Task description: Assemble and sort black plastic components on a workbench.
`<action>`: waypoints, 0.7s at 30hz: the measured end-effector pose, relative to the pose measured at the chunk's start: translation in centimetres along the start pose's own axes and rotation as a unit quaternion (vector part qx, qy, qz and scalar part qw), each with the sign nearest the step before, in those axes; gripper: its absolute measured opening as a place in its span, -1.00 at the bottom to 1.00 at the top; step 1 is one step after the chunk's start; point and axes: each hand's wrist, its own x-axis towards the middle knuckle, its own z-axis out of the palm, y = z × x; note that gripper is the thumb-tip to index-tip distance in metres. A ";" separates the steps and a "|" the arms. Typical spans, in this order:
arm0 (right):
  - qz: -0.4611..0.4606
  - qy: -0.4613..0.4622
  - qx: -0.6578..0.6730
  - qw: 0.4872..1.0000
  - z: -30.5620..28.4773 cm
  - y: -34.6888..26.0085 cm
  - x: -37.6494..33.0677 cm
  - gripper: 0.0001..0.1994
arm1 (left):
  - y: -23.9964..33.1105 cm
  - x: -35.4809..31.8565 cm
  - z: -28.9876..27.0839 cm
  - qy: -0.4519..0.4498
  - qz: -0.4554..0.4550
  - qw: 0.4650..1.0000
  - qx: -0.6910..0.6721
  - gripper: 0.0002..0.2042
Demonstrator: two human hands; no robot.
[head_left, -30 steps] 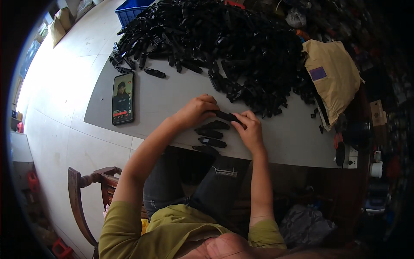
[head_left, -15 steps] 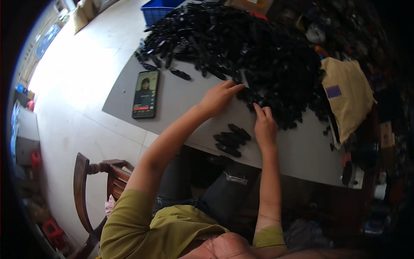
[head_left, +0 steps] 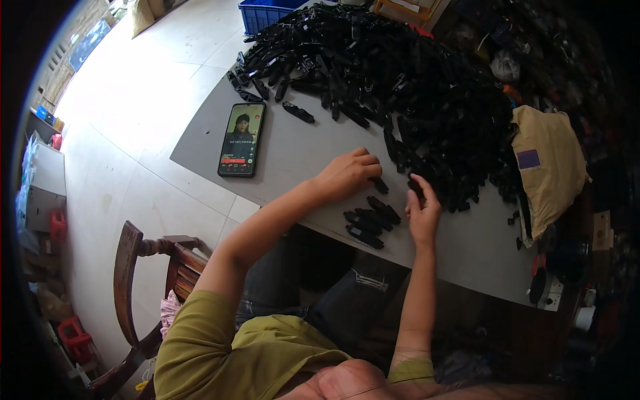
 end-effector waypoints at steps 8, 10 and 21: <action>-0.092 -0.077 -0.174 0.977 0.0 -0.6 -0.2 -0.72 | -0.2 -0.3 0.7 -0.041 -0.061 0.981 -0.177 -0.75; -0.087 -0.081 -0.172 0.978 -0.5 -0.3 -0.3 -0.71 | -0.1 -0.2 0.6 -0.048 -0.075 0.978 -0.190 -0.76; -0.128 -0.062 -0.182 0.973 1.0 0.3 0.1 -0.69 | -0.1 0.4 0.7 -0.042 -0.062 0.975 -0.208 -0.77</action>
